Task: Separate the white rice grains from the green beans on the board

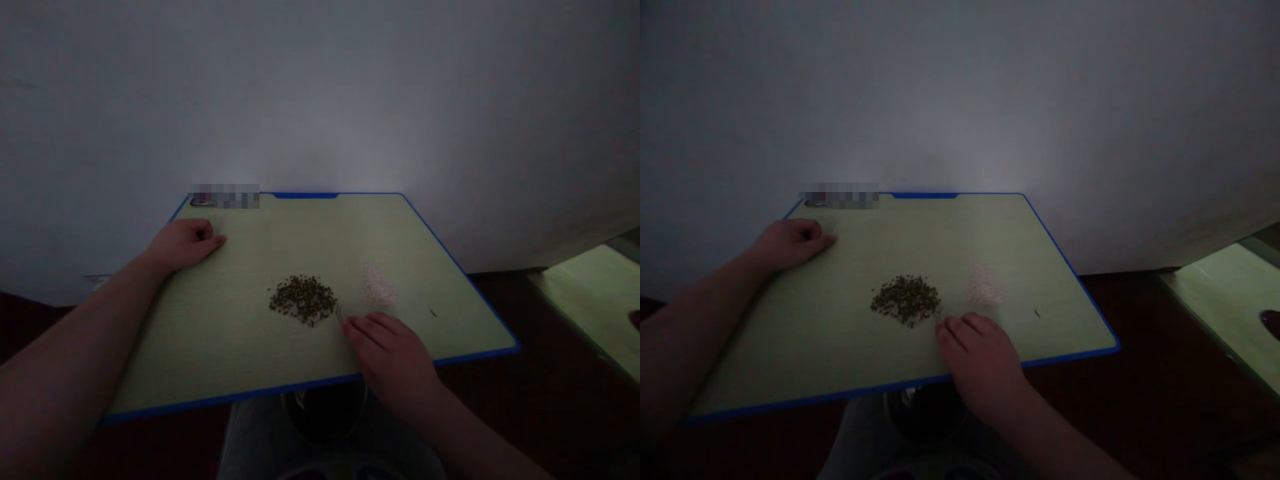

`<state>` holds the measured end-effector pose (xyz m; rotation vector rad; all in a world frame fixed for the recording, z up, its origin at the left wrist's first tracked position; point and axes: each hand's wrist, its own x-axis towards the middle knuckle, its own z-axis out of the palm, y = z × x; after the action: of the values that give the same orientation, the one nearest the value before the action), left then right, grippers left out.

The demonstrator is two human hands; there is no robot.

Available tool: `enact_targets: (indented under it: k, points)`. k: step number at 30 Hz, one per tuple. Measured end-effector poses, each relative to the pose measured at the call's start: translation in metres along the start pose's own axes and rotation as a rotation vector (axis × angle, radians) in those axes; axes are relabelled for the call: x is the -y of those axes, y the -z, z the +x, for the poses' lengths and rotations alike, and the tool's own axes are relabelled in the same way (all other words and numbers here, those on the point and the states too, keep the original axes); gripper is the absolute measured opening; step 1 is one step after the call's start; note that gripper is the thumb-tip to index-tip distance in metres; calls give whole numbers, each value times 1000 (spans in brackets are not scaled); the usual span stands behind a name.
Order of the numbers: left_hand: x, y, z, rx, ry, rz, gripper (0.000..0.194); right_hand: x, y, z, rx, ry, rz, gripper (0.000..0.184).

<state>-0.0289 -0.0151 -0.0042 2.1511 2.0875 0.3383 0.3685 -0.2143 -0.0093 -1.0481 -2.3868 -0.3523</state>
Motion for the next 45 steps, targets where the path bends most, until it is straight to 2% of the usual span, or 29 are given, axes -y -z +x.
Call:
enact_targets:
  k: [6,9,17,23,35,45]
  points:
    - [-2,1,-2,-12,-15,-15,42,-13,-1,1,-33,-83,-112,33]
    - [-3,2,-2,-1,1,-12,42,-16,5,-2,-46,-55,-80,32]
    - [-2,1,0,2,7,-11,42,7,8,-6,4,1,79,34]
    - [-1,0,2,-11,9,-11,42,15,5,-8,-29,29,132,33]
    - [5,-4,1,-19,-14,-34,42,-9,5,-1,-43,-47,-63,31]
    - [1,0,-1,-2,1,-12,42,-13,10,-5,-34,-65,-69,31]
